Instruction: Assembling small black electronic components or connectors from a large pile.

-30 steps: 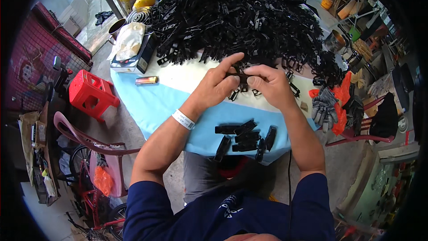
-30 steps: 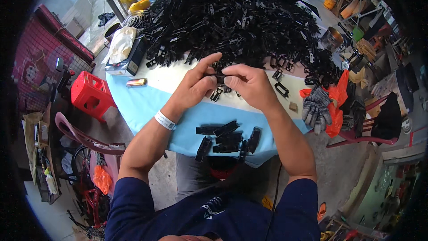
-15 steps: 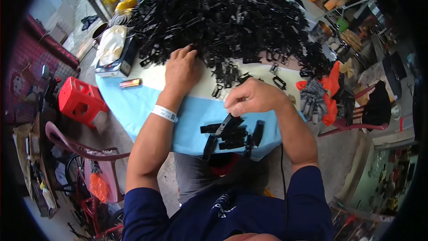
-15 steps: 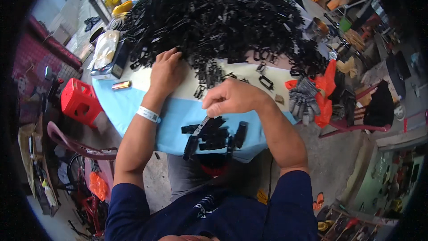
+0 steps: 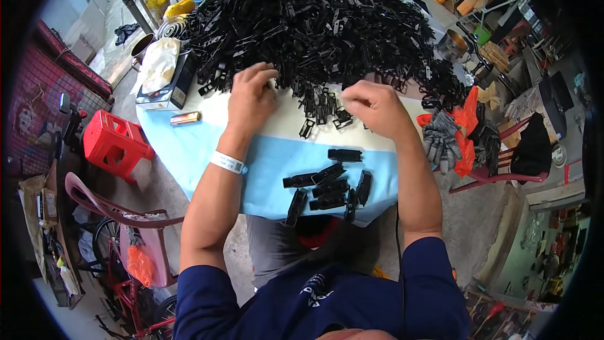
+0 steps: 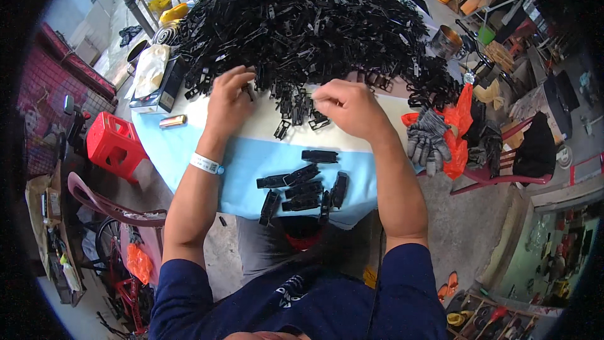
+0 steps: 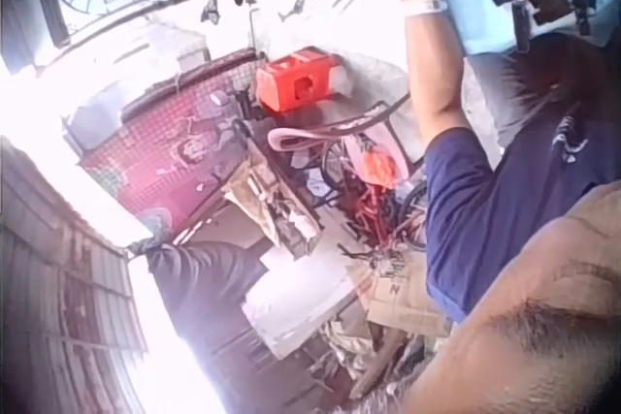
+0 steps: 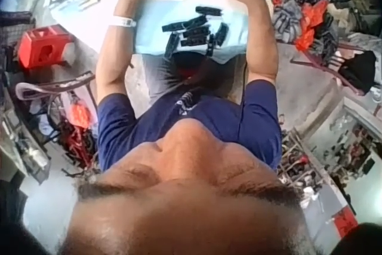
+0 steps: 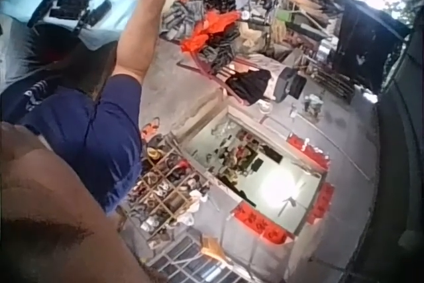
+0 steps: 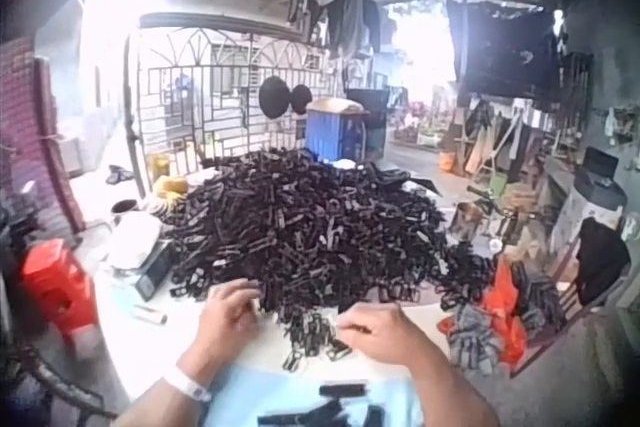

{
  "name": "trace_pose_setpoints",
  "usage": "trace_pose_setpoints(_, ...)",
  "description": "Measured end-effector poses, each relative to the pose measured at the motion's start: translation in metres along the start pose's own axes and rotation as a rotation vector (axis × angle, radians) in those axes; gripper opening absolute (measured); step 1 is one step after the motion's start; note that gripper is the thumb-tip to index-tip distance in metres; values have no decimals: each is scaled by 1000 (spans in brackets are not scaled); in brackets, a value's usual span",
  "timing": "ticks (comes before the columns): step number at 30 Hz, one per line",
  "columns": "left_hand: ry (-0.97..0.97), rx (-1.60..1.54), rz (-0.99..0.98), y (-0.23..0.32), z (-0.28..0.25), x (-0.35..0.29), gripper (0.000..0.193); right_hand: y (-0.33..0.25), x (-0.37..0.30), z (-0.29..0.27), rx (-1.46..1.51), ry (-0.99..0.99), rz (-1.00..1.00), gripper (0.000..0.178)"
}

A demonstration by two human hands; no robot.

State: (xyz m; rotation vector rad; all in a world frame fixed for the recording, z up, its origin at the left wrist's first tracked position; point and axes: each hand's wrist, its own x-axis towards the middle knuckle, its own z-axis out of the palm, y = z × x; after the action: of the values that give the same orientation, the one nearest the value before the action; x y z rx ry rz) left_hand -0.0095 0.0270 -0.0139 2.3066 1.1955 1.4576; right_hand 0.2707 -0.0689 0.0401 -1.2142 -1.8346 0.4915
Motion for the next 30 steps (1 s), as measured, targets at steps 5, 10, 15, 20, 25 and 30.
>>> trace_pose_setpoints(5, -246, -22, -216, 29, -10, 1, 31, -2, -1, -1, -23, -16, -86, 11)
trace_pose_setpoints(10, -206, -219, -444, 26, -28, 3, 23, -3, 0, 0, 82, -53, -40, 11)
trace_pose_setpoints(15, -524, -353, -171, 18, -44, 7, 30, -19, 3, 30, -84, -171, -472, 19)
trace_pose_setpoints(20, -753, -427, 9, 33, -45, 1, 45, -15, -4, 49, -419, -180, -544, 14)
trace_pose_setpoints(25, -762, -209, 197, 44, -42, -3, 42, -18, 1, 46, -432, -132, -537, 9)
trace_pose_setpoints(30, -651, -335, 8, 44, -30, -6, 31, -11, 3, 21, 147, 54, -83, 14)
